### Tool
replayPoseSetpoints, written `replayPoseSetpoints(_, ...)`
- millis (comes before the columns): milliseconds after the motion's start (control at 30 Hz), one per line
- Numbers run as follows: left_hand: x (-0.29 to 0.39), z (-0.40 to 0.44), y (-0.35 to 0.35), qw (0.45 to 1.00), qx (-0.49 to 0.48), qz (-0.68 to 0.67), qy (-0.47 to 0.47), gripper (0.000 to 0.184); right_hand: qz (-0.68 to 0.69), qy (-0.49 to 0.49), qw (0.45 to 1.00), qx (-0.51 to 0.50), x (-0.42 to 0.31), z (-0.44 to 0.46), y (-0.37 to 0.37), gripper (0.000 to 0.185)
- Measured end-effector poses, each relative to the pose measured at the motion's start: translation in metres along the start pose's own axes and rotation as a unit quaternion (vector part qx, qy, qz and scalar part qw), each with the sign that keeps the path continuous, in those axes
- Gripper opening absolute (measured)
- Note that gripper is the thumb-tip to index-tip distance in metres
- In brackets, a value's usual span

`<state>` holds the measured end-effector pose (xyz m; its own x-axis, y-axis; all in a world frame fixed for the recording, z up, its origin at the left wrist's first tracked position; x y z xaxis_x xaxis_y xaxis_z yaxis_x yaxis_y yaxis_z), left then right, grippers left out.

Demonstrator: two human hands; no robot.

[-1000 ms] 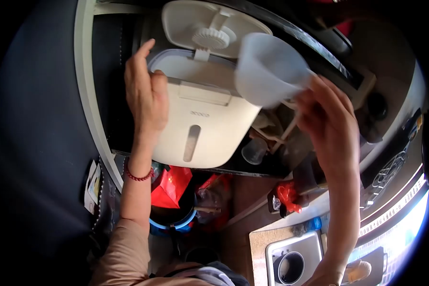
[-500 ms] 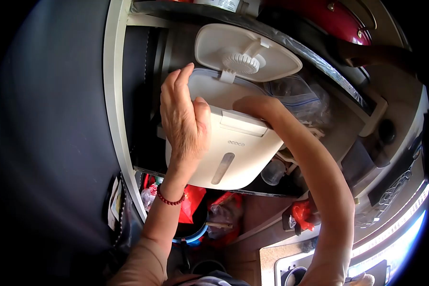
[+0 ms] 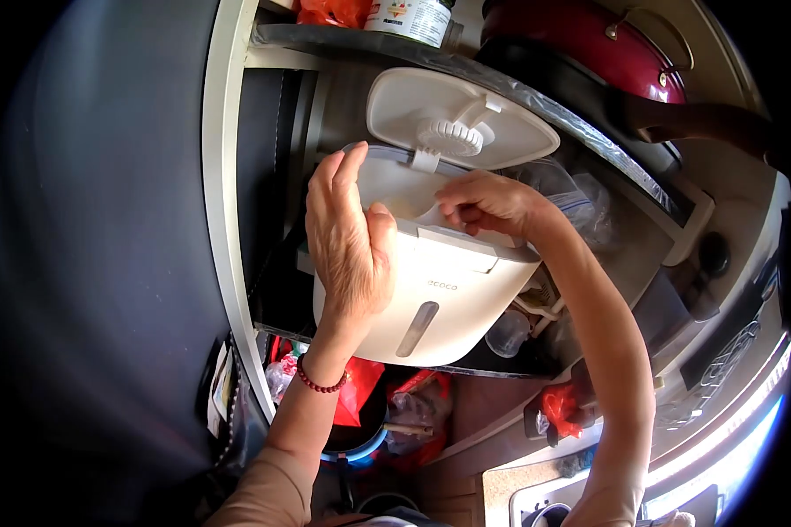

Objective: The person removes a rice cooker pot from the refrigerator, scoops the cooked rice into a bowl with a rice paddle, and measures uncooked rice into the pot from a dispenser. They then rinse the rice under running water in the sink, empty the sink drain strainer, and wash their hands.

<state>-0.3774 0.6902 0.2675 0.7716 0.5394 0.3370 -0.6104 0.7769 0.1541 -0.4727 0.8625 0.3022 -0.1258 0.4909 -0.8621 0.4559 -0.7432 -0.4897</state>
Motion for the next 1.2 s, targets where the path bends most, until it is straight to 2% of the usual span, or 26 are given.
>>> replayPoseSetpoints(67,0.001,0.000,0.000,1.000,0.001,0.001,0.005,0.055,0.038,-0.009,0.999,0.004,-0.001,-0.010,-0.012,0.021)
replayPoseSetpoints(133,0.001,0.000,0.000,1.000,0.000,0.002,0.008,0.056,0.157,-0.019,0.986,0.051,-0.004,-0.024,-0.020,0.017)
replayPoseSetpoints(267,0.001,0.000,-0.001,1.000,0.000,0.001,-0.004,0.053,0.223,-0.076,0.971,0.029,-0.004,-0.028,-0.023,0.019)
replayPoseSetpoints(500,0.003,0.001,0.000,1.000,0.004,0.006,-0.002,0.049,0.222,-0.122,0.967,0.025,-0.034,-0.043,-0.005,0.018)
replayPoseSetpoints(667,0.000,0.000,0.000,1.000,0.004,-0.002,-0.009,0.047,0.232,-0.181,0.955,0.031,-0.044,-0.105,0.002,0.016)
replayPoseSetpoints(700,0.000,0.000,0.000,1.000,0.010,0.004,0.016,0.046,0.242,-0.184,0.952,0.030,-0.039,-0.123,0.005,0.015)
replayPoseSetpoints(833,-0.012,0.001,0.004,0.999,0.010,0.013,0.036,0.044,0.274,-0.182,0.938,0.110,0.003,-0.219,0.022,0.020)
replayPoseSetpoints(867,-0.017,0.002,0.006,0.997,0.002,-0.005,0.073,0.042,0.288,-0.156,0.940,0.096,0.019,-0.244,0.027,0.022)
replayPoseSetpoints(900,-0.026,0.005,0.006,0.993,-0.013,-0.033,0.113,0.041,0.273,-0.109,0.946,0.133,0.040,-0.269,0.030,0.022)
replayPoseSetpoints(933,-0.043,0.009,0.006,0.996,-0.008,-0.054,0.065,0.039,0.267,-0.086,0.948,0.153,0.059,-0.295,0.034,0.024)
replayPoseSetpoints(967,-0.060,0.017,0.005,0.995,-0.025,-0.024,0.095,0.038,0.261,-0.063,0.948,0.172,0.078,-0.322,0.038,0.025)
replayPoseSetpoints(1000,-0.113,0.027,-0.001,0.989,-0.034,0.048,0.137,0.037,0.247,-0.014,0.934,0.259,0.101,-0.348,0.042,0.032)
replayPoseSetpoints(1033,-0.080,0.022,0.012,0.989,-0.054,0.015,0.134,0.037,0.240,-0.010,0.930,0.276,0.119,-0.374,0.046,0.031)
replayPoseSetpoints(1100,0.007,0.015,0.020,0.993,-0.052,0.032,-0.101,0.044,0.244,0.019,0.910,0.334,0.161,-0.435,0.056,0.031)
replayPoseSetpoints(1167,0.014,0.001,0.022,0.973,-0.072,0.030,-0.219,0.048,0.268,0.047,0.863,0.425,0.198,-0.494,0.075,0.031)
replayPoseSetpoints(1200,0.000,0.003,0.024,0.991,-0.058,-0.007,-0.117,0.049,0.282,0.048,0.835,0.470,0.217,-0.522,0.085,0.030)
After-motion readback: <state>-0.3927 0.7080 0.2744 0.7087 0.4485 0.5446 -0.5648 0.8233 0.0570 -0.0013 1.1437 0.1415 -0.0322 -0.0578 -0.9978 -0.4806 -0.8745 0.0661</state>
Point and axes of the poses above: each hand's wrist, its own z-axis towards the middle knuckle, its own y-axis out of the palm, x = y × z, the point moved 6 cm from there along z, towards the middle knuckle
